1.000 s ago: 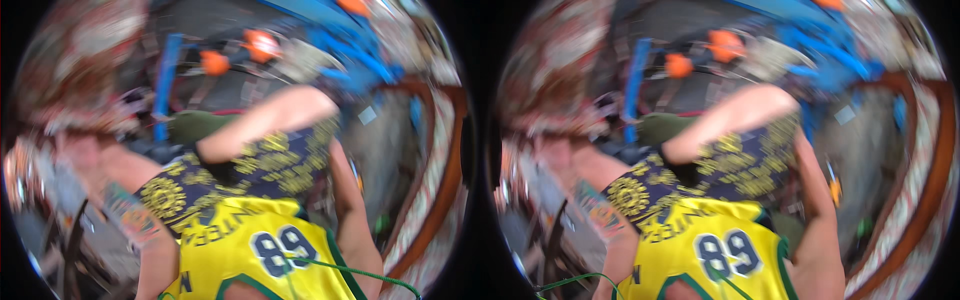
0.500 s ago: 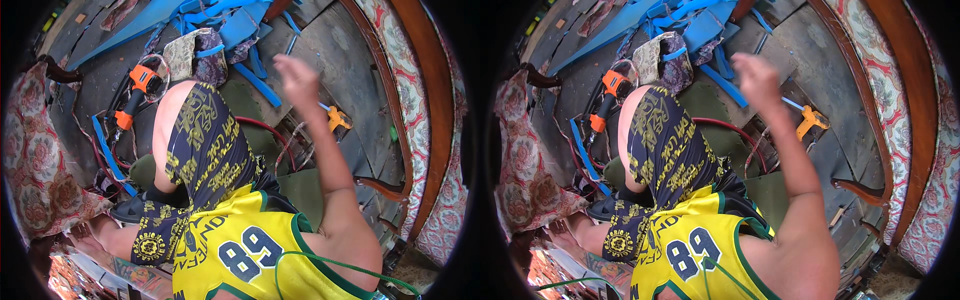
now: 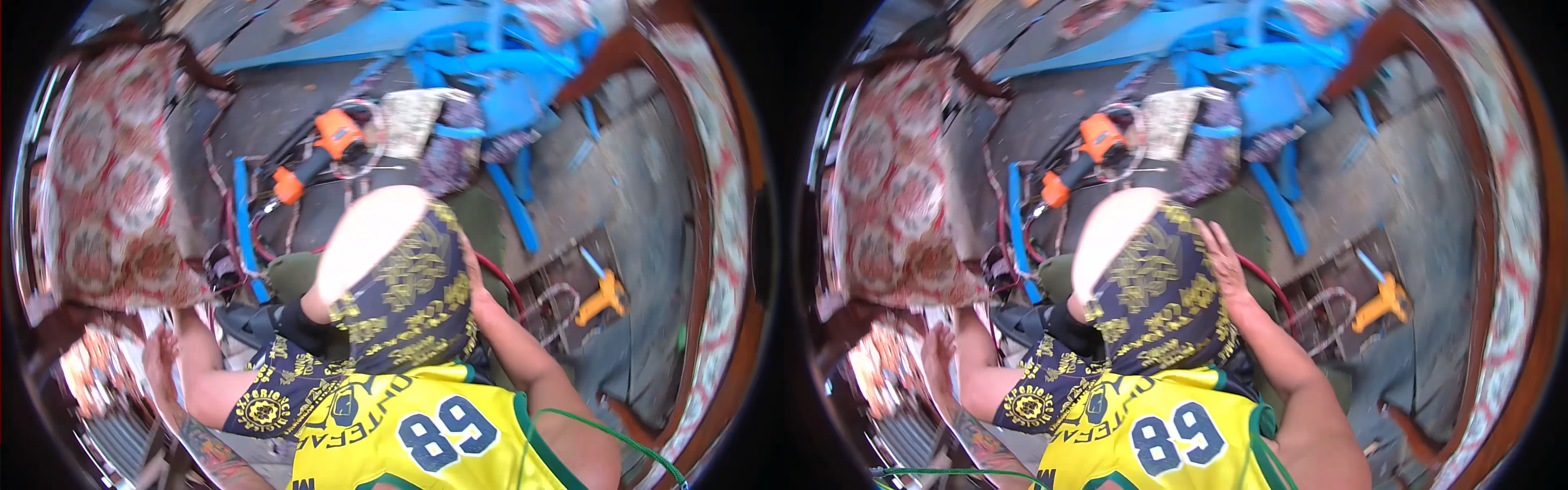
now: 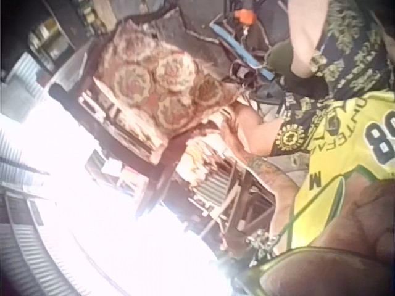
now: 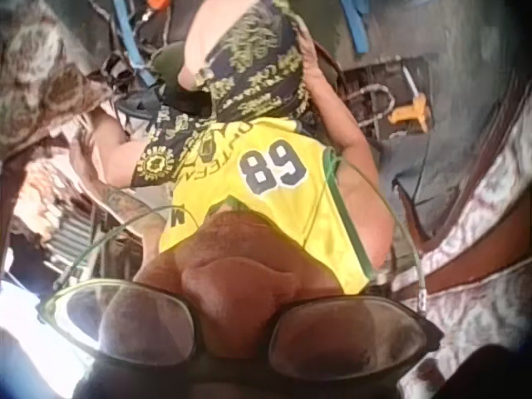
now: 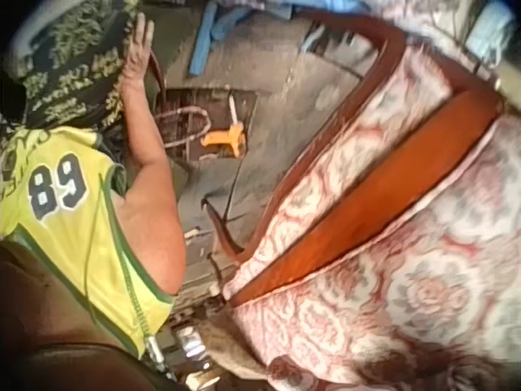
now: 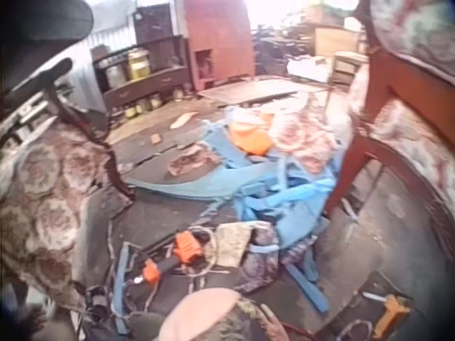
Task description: Reupholstering a wooden chair with floral fabric using staples and scissors.
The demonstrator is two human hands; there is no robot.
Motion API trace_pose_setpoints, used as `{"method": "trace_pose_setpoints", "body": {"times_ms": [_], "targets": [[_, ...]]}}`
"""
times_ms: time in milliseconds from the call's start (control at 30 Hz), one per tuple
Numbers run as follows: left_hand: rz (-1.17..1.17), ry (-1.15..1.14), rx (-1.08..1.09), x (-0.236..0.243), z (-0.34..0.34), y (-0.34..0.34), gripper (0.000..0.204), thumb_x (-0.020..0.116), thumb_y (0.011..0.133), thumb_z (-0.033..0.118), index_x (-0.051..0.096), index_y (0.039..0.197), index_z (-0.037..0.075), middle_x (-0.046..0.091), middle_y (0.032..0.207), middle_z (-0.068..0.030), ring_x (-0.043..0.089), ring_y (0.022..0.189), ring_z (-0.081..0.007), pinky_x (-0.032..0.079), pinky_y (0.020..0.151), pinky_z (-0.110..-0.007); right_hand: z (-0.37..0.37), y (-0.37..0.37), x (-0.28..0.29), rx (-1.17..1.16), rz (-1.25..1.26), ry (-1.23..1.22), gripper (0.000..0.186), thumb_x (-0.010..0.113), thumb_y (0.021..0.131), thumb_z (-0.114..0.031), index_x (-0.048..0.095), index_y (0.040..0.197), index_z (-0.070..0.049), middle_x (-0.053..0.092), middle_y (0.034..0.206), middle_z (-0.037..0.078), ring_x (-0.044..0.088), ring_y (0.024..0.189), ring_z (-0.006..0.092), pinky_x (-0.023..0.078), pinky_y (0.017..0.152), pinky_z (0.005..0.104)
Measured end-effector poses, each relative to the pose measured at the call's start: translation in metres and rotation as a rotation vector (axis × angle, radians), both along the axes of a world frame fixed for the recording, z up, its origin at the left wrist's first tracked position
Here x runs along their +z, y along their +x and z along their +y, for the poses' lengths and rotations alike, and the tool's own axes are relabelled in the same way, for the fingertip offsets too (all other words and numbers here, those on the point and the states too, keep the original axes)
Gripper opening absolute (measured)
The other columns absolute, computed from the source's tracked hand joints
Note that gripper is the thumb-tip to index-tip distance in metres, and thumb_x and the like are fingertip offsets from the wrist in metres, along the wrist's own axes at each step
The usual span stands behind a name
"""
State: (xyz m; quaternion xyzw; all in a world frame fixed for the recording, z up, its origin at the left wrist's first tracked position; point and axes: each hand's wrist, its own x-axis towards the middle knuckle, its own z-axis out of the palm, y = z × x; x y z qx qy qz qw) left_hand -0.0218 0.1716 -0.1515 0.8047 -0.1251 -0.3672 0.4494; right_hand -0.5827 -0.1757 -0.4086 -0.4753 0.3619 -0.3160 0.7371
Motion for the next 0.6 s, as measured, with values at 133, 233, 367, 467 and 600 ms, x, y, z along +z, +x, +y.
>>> {"method": "trace_pose_setpoints", "body": {"times_ms": [133, 233, 367, 467, 600], "targets": [[-0.28, 0.204, -0.034, 0.029, -0.022, -0.053, 0.046, 0.058, 0.108, 0.035, 0.064, 0.136, -0.002, 0.07, 0.126, -0.0095, 0.064, 0.116, -0.0192, 0.046, 0.107, -0.034, 0.004, 0.003, -0.02, 0.119, 0.207, -0.088, 0.056, 0.062, 0.091, -0.019, 0.056, 0.146, -0.01, 0.052, 0.152, 0.01, 0.045, 0.142, 0.0297, 0.035, 0.123, 0.0397], [-0.14, 0.189, -0.007, 0.009, -0.003, -0.059, 0.044, 0.059, 0.108, 0.033, 0.067, 0.13, -0.004, 0.069, 0.128, -0.0115, 0.063, 0.119, -0.0211, 0.043, 0.111, -0.036, -0.013, 0.008, 0.043, 0.287, 0.467, -0.342, 0.053, 0.061, 0.093, -0.022, 0.057, 0.144, -0.01, 0.055, 0.149, 0.01, 0.048, 0.139, 0.0289, 0.037, 0.121, 0.0402], [-0.215, 0.178, -0.001, 0.01, -0.002, -0.067, 0.038, 0.06, 0.107, 0.028, 0.072, 0.117, -0.007, 0.066, 0.135, -0.0157, 0.057, 0.131, -0.0246, 0.035, 0.118, -0.037, -0.046, -0.012, 0.135, 0.522, 0.753, -0.682, 0.048, 0.059, 0.097, -0.025, 0.059, 0.143, -0.01, 0.059, 0.145, 0.01, 0.052, 0.135, 0.028, 0.038, 0.118, 0.0408], [-0.31, 0.266, -0.07, 0.007, -0.006, -0.067, 0.033, 0.06, 0.105, 0.023, 0.073, 0.117, -0.005, 0.064, 0.137, -0.0179, 0.055, 0.133, -0.0277, 0.034, 0.118, -0.037, -0.077, 0.102, 0.154, 0.716, 0.873, -0.958, 0.045, 0.058, 0.1, -0.027, 0.06, 0.141, -0.01, 0.062, 0.142, 0.011, 0.056, 0.131, 0.0273, 0.04, 0.117, 0.0413], [-0.47, 0.439, -0.201, 0.004, -0.029, -0.053, 0.027, 0.06, 0.103, 0.017, 0.073, 0.117, -0.003, 0.064, 0.134, -0.0213, 0.054, 0.133, -0.0341, 0.036, 0.116, -0.038, -0.136, 0.106, 0.085, 0.934, 0.635, -1.378, 0.049, 0.073, 0.073, -0.036, 0.07, 0.116, -0.012, 0.064, 0.11, 0.01, 0.058, 0.104, 0.034, 0.044, 0.09, 0.0448]]}}
